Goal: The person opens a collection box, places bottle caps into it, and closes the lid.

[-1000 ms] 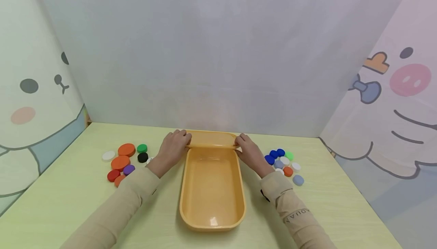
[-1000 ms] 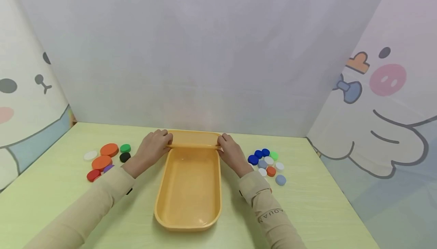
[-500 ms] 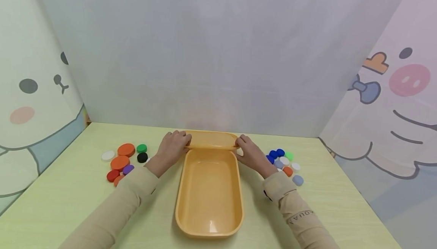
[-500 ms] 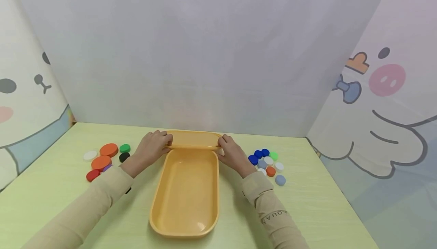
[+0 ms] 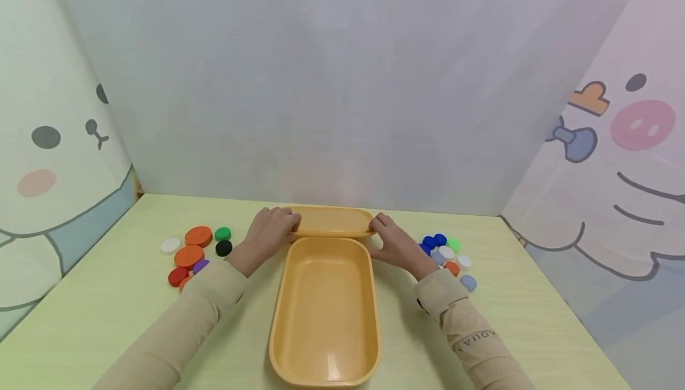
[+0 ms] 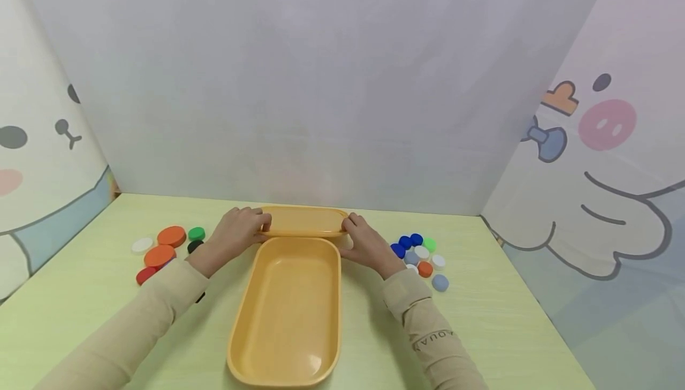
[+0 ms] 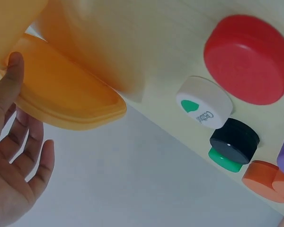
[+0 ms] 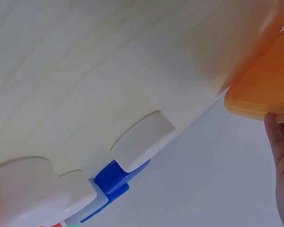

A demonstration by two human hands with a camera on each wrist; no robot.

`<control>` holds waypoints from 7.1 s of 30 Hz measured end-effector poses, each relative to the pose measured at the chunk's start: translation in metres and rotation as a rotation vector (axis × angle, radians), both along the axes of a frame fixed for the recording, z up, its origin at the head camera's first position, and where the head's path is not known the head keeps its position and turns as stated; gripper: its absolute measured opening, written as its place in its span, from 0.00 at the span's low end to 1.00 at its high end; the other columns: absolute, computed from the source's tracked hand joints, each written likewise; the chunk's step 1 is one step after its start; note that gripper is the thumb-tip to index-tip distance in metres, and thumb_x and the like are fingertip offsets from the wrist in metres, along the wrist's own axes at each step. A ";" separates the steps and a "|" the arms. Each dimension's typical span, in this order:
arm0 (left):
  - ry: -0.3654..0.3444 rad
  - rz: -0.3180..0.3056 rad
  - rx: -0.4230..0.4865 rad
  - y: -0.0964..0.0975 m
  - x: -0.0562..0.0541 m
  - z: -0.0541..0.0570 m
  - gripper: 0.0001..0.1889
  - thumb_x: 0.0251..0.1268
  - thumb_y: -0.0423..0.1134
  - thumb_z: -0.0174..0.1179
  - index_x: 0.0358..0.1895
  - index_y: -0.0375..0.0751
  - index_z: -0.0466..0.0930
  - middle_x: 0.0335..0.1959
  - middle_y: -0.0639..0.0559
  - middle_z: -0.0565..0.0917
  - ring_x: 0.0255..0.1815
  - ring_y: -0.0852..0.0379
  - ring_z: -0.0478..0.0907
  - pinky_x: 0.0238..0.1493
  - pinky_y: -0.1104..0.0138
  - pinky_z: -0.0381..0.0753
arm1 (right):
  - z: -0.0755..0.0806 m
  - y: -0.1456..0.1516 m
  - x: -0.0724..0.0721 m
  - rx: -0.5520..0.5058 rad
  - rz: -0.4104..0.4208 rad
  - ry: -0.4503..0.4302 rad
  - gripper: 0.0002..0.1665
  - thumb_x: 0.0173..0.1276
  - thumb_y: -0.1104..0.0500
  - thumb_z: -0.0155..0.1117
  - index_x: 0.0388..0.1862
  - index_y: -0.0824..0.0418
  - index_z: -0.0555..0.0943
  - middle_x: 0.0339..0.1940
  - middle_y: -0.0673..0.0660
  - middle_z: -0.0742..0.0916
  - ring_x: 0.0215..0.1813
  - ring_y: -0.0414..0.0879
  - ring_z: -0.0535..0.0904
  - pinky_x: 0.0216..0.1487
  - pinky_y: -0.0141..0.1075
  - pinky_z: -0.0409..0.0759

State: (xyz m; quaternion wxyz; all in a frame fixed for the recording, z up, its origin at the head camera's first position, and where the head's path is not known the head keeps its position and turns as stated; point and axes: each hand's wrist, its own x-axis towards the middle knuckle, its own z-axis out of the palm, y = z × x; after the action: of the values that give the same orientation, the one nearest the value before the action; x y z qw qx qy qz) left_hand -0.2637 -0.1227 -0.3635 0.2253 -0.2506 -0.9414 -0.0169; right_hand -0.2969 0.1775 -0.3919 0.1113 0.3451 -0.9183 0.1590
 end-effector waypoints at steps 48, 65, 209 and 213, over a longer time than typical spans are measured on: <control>-0.130 -0.062 0.002 0.003 -0.006 -0.035 0.14 0.57 0.33 0.55 0.15 0.49 0.70 0.16 0.56 0.75 0.18 0.61 0.66 0.19 0.67 0.65 | -0.016 -0.005 -0.002 0.193 0.085 -0.031 0.04 0.61 0.65 0.60 0.35 0.58 0.78 0.32 0.51 0.79 0.32 0.40 0.72 0.40 0.31 0.79; -0.235 -0.032 0.166 -0.005 0.001 -0.024 0.04 0.56 0.32 0.58 0.27 0.45 0.79 0.24 0.54 0.80 0.22 0.61 0.71 0.20 0.70 0.71 | -0.001 -0.004 0.011 0.151 0.042 0.018 0.06 0.65 0.64 0.54 0.38 0.58 0.78 0.34 0.51 0.82 0.35 0.42 0.76 0.40 0.35 0.80; -0.266 0.208 0.311 0.025 0.110 -0.029 0.27 0.59 0.35 0.50 0.63 0.27 0.63 0.62 0.36 0.70 0.59 0.39 0.69 0.57 0.48 0.69 | 0.019 -0.063 0.074 0.435 0.117 0.288 0.13 0.58 0.51 0.64 0.38 0.56 0.76 0.36 0.50 0.80 0.41 0.44 0.73 0.43 0.35 0.73; -0.278 0.210 0.312 0.025 0.109 -0.029 0.27 0.60 0.35 0.50 0.63 0.27 0.63 0.62 0.37 0.69 0.59 0.39 0.68 0.57 0.48 0.68 | 0.015 -0.065 0.071 0.452 0.116 0.269 0.11 0.58 0.53 0.64 0.36 0.56 0.76 0.33 0.49 0.79 0.38 0.44 0.72 0.43 0.34 0.73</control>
State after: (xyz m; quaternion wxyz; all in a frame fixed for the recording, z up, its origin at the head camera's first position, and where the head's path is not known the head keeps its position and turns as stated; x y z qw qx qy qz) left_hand -0.1542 -0.0980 -0.3921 0.1302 -0.1088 -0.9702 -0.1732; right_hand -0.2261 0.1128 -0.3769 0.1433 0.4314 -0.8860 -0.0915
